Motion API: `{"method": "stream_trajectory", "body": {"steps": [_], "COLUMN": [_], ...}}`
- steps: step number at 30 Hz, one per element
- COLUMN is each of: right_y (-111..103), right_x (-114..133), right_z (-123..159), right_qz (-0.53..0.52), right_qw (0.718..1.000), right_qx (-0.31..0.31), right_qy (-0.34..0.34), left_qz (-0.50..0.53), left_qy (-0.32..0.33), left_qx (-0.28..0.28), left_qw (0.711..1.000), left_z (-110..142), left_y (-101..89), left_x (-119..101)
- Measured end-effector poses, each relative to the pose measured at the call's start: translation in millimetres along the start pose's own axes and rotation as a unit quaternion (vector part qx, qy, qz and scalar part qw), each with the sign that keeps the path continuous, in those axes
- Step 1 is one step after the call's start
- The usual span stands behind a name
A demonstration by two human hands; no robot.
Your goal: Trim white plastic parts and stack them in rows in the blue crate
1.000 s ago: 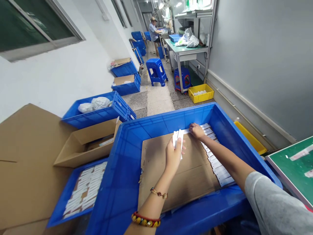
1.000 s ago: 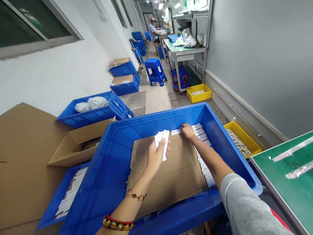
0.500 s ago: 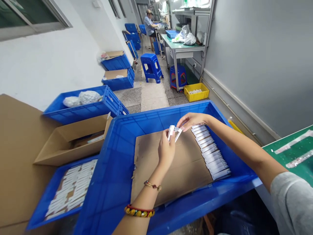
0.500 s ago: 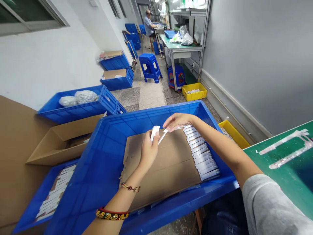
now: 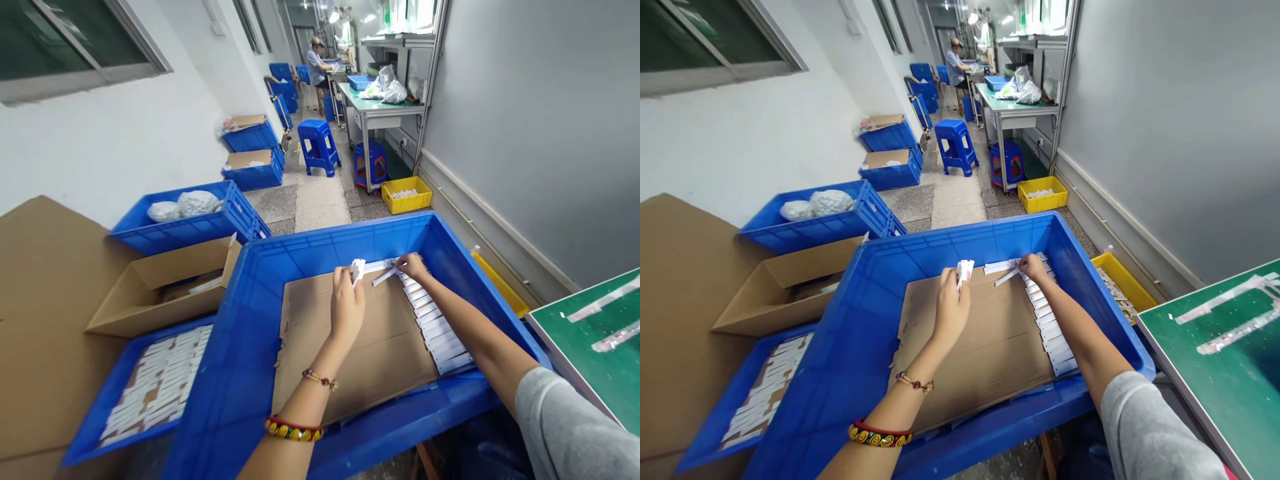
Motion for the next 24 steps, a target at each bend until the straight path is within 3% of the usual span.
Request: {"method": "stream_trajectory", "body": {"steps": [4, 8, 14, 17, 19, 21, 22, 24], "right_y": [7.2, 12.9, 29.9, 28.5, 21.7, 13.4, 9.4, 0.4], "right_x": [-5.8, 4.5, 17.4, 24.7, 34.4, 48.3, 56.1, 71.1], "right_z": [2.1, 0.6, 8.7, 9.6, 7.9, 7.5, 9.0, 15.8], "right_qz": [0.033, 0.036, 0.024, -0.023, -0.067, -0.143, -0.202, -0.327], "right_qw": [0.999, 0.998, 1.0, 0.999, 0.996, 0.981, 0.961, 0.891], "right_qx": [0.0, 0.01, 0.01, 0.022, 0.053, 0.128, 0.188, 0.314], "right_qy": [-0.023, -0.053, -0.013, -0.001, -0.003, -0.005, 0.001, 0.029], "left_qz": [0.006, 0.012, 0.014, 0.016, 0.019, 0.015, 0.01, -0.006], "left_qy": [-0.008, -0.018, -0.036, -0.061, -0.075, -0.081, -0.082, -0.078], "left_qx": [-0.002, 0.008, 0.025, 0.043, 0.059, 0.075, 0.083, 0.106], "left_qw": [1.0, 1.0, 0.999, 0.997, 0.995, 0.994, 0.993, 0.991], "left_z": [-0.2, -0.6, -0.1, 1.5, 2.3, 2.5, 2.6, 2.8], "left_y": [1.2, 2.7, 4.6, 9.3, 12.4, 13.5, 13.2, 11.4], "left_x": [3.0, 4.4, 7.5, 13.4, 15.8, 15.4, 14.2, 10.0]}}
Point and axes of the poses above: each hand's wrist, its own z-axis away from the middle knuckle, its own y-axis out of the palm, x = y × z, the point moved 4 cm from there along -z, towards the middle knuckle, and after that the axes turned 7 degrees about -x, right-handed, at the moved point
